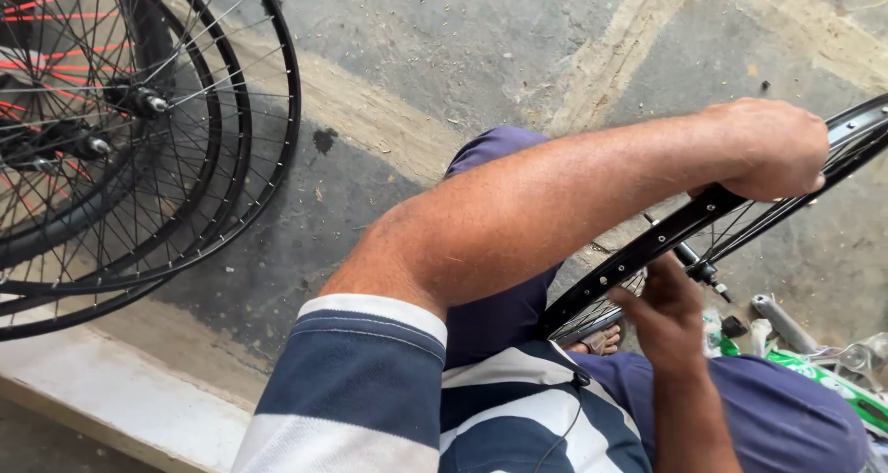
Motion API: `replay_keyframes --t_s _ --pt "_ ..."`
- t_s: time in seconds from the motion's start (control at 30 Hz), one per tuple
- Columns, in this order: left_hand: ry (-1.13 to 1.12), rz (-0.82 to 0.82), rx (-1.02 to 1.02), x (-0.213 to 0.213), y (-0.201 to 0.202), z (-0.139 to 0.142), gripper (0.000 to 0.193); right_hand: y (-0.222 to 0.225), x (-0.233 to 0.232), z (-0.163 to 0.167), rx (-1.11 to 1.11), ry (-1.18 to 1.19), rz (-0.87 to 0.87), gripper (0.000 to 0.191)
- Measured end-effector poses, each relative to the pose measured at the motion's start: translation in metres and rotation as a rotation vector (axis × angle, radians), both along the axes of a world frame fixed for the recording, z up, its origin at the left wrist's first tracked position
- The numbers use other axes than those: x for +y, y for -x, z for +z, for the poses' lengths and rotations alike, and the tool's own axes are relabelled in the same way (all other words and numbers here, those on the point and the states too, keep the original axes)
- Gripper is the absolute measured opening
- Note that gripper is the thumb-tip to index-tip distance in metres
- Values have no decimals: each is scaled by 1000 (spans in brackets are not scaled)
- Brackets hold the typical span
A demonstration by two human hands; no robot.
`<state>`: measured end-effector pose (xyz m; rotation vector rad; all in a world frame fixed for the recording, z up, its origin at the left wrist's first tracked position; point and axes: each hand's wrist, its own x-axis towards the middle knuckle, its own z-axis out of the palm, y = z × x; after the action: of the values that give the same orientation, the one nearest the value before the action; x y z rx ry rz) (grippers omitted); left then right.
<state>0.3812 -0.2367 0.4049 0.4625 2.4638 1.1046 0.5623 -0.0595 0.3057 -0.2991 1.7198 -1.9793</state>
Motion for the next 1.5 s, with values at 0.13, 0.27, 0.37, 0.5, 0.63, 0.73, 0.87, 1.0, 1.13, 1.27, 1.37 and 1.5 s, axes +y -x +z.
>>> replay_keyframes --t_s 0.13,0.27,0.37,0.5,0.63,0.73,0.87,1.0,1.13,1.27,1.37,1.5 --pt "-14 26 -47 -1 -1 1 29 6 2 10 0 127 13 29" --pt "22 17 -67 -1 -2 2 29 4 -10 -4 143 -133 16 42" --pt "47 -17 -27 0 -1 0 29 2 -7 1 -30 -7 5 46" --pt "75 -49 14 5 1 -3 30 6 5 14 -193 258 -76 17" --pt "73 -54 24 6 1 -5 32 5 1 8 60 115 37 25" --pt "67 -43 24 6 1 -7 33 4 -4 3 82 41 -26 35" --pt "72 -46 23 7 2 -9 34 4 -4 1 126 4 -29 35" --pt "61 -49 24 7 2 -9 33 0 -5 -3 316 -19 -46 30" --pt "35 -11 -35 3 3 -6 39 -11 -18 -3 619 -164 -123 41" --pt "-10 111 -116 -6 10 -5 49 -13 -37 8 854 -409 -164 40" --pt "60 163 -12 -21 12 -12 45 -6 -47 16 877 -460 -143 35" --pt "204 62 3 -43 6 -13 40 6 -46 29 840 -340 -5 34"
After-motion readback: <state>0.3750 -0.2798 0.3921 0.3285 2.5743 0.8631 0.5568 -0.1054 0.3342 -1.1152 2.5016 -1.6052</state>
